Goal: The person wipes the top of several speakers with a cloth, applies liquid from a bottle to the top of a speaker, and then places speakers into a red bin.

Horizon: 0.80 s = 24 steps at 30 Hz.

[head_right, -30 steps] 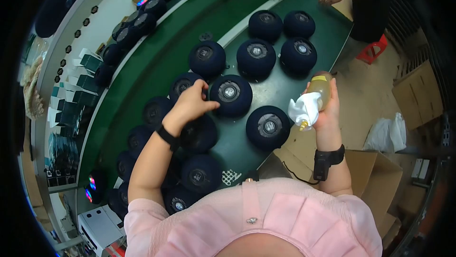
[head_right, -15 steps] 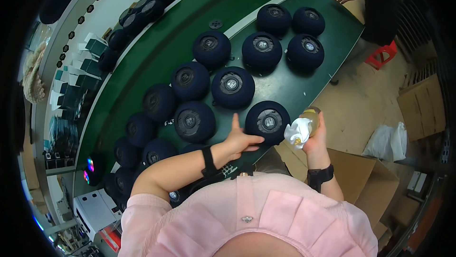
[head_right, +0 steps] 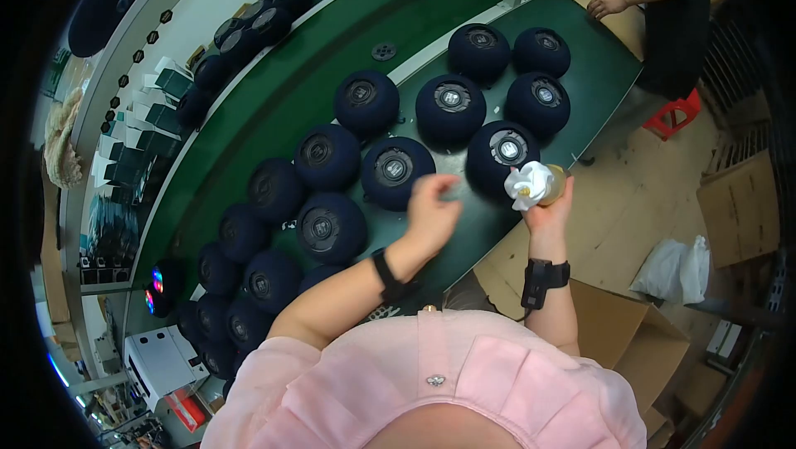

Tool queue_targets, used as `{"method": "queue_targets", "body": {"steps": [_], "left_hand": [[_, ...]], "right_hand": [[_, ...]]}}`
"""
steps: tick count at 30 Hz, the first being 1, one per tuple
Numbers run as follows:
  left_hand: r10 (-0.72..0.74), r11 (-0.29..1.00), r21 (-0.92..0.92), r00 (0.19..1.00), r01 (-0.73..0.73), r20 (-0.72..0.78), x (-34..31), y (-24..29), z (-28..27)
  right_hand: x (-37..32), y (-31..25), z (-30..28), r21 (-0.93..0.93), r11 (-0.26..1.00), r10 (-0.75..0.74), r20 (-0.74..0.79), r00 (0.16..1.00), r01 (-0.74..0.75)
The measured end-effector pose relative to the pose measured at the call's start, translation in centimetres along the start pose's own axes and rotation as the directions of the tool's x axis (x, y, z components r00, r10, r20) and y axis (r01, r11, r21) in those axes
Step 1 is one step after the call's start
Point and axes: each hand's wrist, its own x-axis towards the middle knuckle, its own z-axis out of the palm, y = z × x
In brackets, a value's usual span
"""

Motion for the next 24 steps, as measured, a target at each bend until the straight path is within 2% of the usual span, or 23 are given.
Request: {"method": "queue_targets", "body": {"steps": [1, 2, 3, 4, 5, 7, 9, 10, 11, 12, 13, 15, 16, 18, 19, 21, 22, 23, 24], "left_hand": [[0.227, 0.969, 0.160, 0.938, -0.190, -0.262, -0.1, 1.5, -2.3], [0.378, 0.879, 0.426, 0.856, -0.213, -0.352, 0.2, 2.3, -4.9], [0.243, 0.938, 0.336, 0.852, -0.084, -0.464, 0.3, 2.0, -6.2], [-0.109, 0.969, 0.147, 0.872, 0.201, -0.477, 0.6, 1.9, -7.1], [-0.316, 0.947, -0.082, 0.852, 0.311, -0.416, 1.1, 1.3, -7.6], [-0.489, 0.871, -0.156, 0.796, 0.466, -0.356, 2.2, -0.1, -7.1], [-0.415, 0.910, -0.193, 0.831, 0.368, -0.370, 3.2, -0.8, -5.8], [-0.358, 0.930, -0.059, 0.859, 0.363, -0.365, 3.7, -1.1, -4.8], [-0.389, 0.916, -0.040, 0.860, 0.399, -0.331, 4.0, 0.6, -4.1], [-0.393, 0.919, -0.161, 0.868, 0.359, -0.303, 4.8, -0.3, -2.8], [-0.445, 0.890, -0.229, 0.860, 0.394, -0.249, 5.4, 0.1, -1.7], [-0.335, 0.938, -0.174, 0.911, 0.299, -0.240, 6.3, 1.5, 0.2], [-0.284, 0.946, -0.212, 0.940, 0.243, -0.187, 7.1, 1.6, 0.7], [-0.218, 0.929, -0.329, 0.969, 0.169, -0.119, 8.2, 1.8, 0.8], [-0.217, 0.930, -0.326, 0.968, 0.167, -0.123, 8.7, 1.6, 0.2], [-0.381, 0.844, -0.365, 0.919, 0.392, 0.105, 9.9, 1.0, -2.0], [-0.279, 0.960, -0.080, 0.951, 0.270, -0.137, 10.0, 2.3, -3.7], [0.155, 0.972, 0.221, 0.921, -0.078, -0.357, 11.9, -1.7, -5.0], [0.334, 0.915, 0.366, 0.829, -0.171, -0.448, 13.1, -1.1, -7.7]], "right_hand": [[0.5, -0.3, 0.6, -0.001, 1.000, 0.004, 0.000, 1.000, -0.004], [1.0, -0.6, 1.2, 0.030, 0.999, -0.026, 0.004, 1.000, 0.025], [1.6, -0.8, 1.8, 0.064, 0.996, -0.055, 0.007, 0.998, 0.055], [2.5, -1.0, 2.0, 0.046, 0.994, -0.105, 0.025, 0.994, 0.104], [2.8, -1.2, 2.6, 0.047, 0.994, -0.100, 0.021, 0.995, 0.099], [3.6, -1.8, 4.5, 0.031, 0.994, -0.104, 0.046, 0.994, 0.103], [6.2, -2.9, 4.7, -0.001, 0.990, -0.142, 0.080, 0.987, 0.143], [8.5, -3.9, 3.8, -0.023, 0.980, -0.193, 0.138, 0.971, 0.198], [10.0, -4.8, 3.4, -0.044, 0.966, -0.241, 0.195, 0.951, 0.253], [10.8, -5.3, 3.8, -0.025, 0.968, -0.242, 0.186, 0.952, 0.251], [11.3, -5.6, 4.4, -0.026, 0.970, -0.232, 0.192, 0.954, 0.241], [11.7, -6.2, 5.9, -0.053, 0.950, -0.299, 0.129, 0.946, 0.308], [11.9, -6.4, 6.8, -0.050, 0.930, -0.359, 0.086, 0.929, 0.364], [11.7, -7.3, 7.7, -0.040, 0.930, -0.363, 0.080, 0.929, 0.366], [11.9, -7.8, 8.0, -0.032, 0.926, -0.372, 0.073, 0.925, 0.375], [12.0, -8.8, 7.8, -0.028, 0.931, -0.362, 0.087, 0.928, 0.365], [11.5, -9.2, 7.8, -0.052, 0.937, -0.340, 0.103, 0.935, 0.346], [11.1, -9.5, 7.7, -0.077, 0.942, -0.318, 0.115, 0.941, 0.327], [11.5, -9.9, 6.9, -0.108, 0.925, -0.348, 0.146, 0.926, 0.365]]}}
